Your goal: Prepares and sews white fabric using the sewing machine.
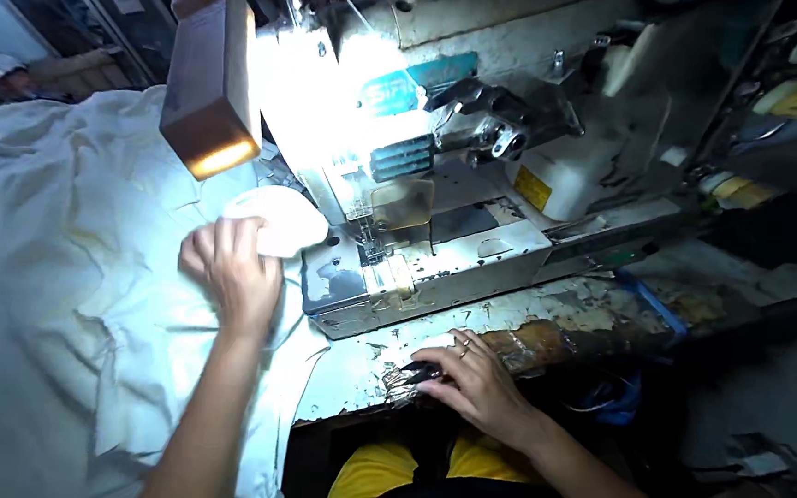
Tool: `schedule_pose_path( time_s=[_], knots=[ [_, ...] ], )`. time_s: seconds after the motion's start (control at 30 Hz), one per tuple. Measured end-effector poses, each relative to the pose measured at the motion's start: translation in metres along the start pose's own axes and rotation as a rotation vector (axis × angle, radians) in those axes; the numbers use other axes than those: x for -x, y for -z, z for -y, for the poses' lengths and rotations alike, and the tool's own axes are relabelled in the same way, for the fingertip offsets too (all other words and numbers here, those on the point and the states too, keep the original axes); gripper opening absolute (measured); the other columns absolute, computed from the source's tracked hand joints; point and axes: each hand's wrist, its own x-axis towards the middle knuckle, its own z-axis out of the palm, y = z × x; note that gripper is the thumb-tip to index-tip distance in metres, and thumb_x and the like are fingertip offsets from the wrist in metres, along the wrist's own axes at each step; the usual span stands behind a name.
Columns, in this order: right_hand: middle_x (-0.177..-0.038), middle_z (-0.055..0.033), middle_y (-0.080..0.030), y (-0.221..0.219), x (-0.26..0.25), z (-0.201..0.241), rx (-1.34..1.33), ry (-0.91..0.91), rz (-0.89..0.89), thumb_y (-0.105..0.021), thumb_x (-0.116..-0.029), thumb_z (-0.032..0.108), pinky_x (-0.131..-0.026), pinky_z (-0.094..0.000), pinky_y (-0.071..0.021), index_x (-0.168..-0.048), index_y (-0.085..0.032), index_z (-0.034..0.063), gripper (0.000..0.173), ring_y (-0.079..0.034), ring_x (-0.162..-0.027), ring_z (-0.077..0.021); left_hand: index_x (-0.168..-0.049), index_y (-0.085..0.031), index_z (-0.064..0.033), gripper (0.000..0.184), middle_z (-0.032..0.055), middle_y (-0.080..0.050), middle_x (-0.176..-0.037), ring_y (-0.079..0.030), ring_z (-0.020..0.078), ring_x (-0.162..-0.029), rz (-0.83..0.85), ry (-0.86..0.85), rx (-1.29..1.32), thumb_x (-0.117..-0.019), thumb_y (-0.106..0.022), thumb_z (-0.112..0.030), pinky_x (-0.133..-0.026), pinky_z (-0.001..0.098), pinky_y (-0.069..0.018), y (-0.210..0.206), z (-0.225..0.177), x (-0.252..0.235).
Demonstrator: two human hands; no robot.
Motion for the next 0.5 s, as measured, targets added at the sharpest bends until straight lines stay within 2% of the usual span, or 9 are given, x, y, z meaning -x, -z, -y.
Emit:
schedule_pose_path(
  time_s=[0.1, 0.13, 0.2, 0.27, 0.33, 0.4, 0.47, 0.5],
  knots=[
    [-0.102, -0.0056, -0.075, -0.004, -0.006, 0.007, -0.258, -0.129, -0.172, -0.057, -0.102, 0.048, -0.087, -0.0242, -0.0553, -0.115, -0.072, 0.0106, 0.042, -0.07, -0.095, -0.0092, -0.093, -0.064, -0.0014, 0.018, 0.0225, -0.06, -0.1, -0.053, 0.0463, -0.11, -0.279, -0.028, -0.023, -0.0936, -0.053, -0.016, -0.103, 0.0604, -0.0301, 0.008, 0.002, 0.053],
    [-0.107, -0.0062, -0.074, -0.001, -0.011, 0.013, -0.358, -0.151, -0.213, -0.059, -0.1026, 0.043, -0.09, -0.0191, -0.0546, -0.118, -0.07, 0.0069, 0.041, -0.069, -0.1, -0.0043, -0.09, -0.063, -0.0022, 0.014, 0.0217, -0.06, -0.098, -0.053, 0.0456, -0.11, -0.334, -0.012, -0.019, -0.0916, -0.056, -0.014, -0.103, 0.0582, -0.0307, 0.004, 0.003, 0.062],
    [-0.105, -0.0059, -0.073, 0.009, -0.027, 0.03, -0.367, -0.099, -0.261, -0.06, -0.1029, 0.04, -0.086, -0.0147, -0.0528, -0.119, -0.069, 0.007, 0.038, -0.067, -0.096, -0.0007, -0.089, -0.063, -0.0033, 0.01, 0.0202, -0.061, -0.098, -0.054, 0.0432, -0.11, -0.388, 0.02, 0.004, -0.089, -0.057, -0.012, -0.104, 0.0554, -0.032, -0.004, 0.006, 0.07],
    [-0.091, -0.005, -0.07, 0.021, -0.046, 0.047, -0.16, -0.014, -0.262, -0.065, -0.0999, 0.039, -0.068, -0.0172, -0.0492, -0.113, -0.071, 0.011, 0.032, -0.062, -0.078, -0.0052, -0.09, -0.064, -0.0039, 0.009, 0.0192, -0.061, -0.098, -0.054, 0.0422, -0.109, -0.407, 0.035, 0.03, -0.0886, -0.058, -0.011, -0.104, 0.054, -0.0334, -0.009, 0.008, 0.072],
    [-0.081, -0.0067, -0.07, 0.029, -0.067, 0.058, 0.106, 0.036, -0.214, -0.065, -0.0953, 0.036, -0.056, -0.0271, -0.0479, -0.105, -0.077, 0.0114, 0.029, -0.063, -0.067, -0.0151, -0.089, -0.063, -0.0045, 0.007, 0.0184, -0.061, -0.096, -0.055, 0.0409, -0.108, -0.43, 0.033, 0.058, -0.0871, -0.058, -0.009, -0.104, 0.0533, -0.034, -0.013, 0.011, 0.073],
    [-0.077, -0.0067, -0.069, 0.027, -0.091, 0.065, 0.317, 0.046, -0.149, -0.061, -0.0956, 0.035, -0.051, -0.0331, -0.0493, -0.099, -0.078, 0.0116, 0.029, -0.066, -0.063, -0.0207, -0.089, -0.063, -0.0047, 0.006, 0.0183, -0.06, -0.096, -0.055, 0.04, -0.107, -0.445, 0.034, 0.09, -0.0854, -0.059, -0.009, -0.104, 0.0522, -0.0342, -0.016, 0.015, 0.074],
    [-0.073, -0.0074, -0.064, 0.014, -0.118, 0.065, 0.44, 0.082, -0.109, -0.061, -0.0953, 0.031, -0.046, -0.0361, -0.0458, -0.094, -0.075, 0.0097, 0.026, -0.063, -0.059, -0.0237, -0.089, -0.062, -0.005, 0.007, 0.0181, -0.061, -0.096, -0.057, 0.0393, -0.107, -0.451, 0.039, 0.117, -0.0846, -0.059, -0.009, -0.105, 0.0518, -0.0343, -0.017, 0.016, 0.075],
    [-0.076, -0.0081, -0.064, 0.006, -0.131, 0.066, 0.491, 0.089, -0.072, -0.063, -0.0944, 0.029, -0.045, -0.0371, -0.0462, -0.094, -0.074, 0.0091, 0.022, -0.063, -0.059, -0.0246, -0.088, -0.062, -0.0053, 0.006, 0.0176, -0.061, -0.096, -0.056, 0.0387, -0.107, -0.449, 0.041, 0.137, -0.085, -0.059, -0.009, -0.106, 0.0517, -0.0338, -0.017, 0.017, 0.076]
  ],
)
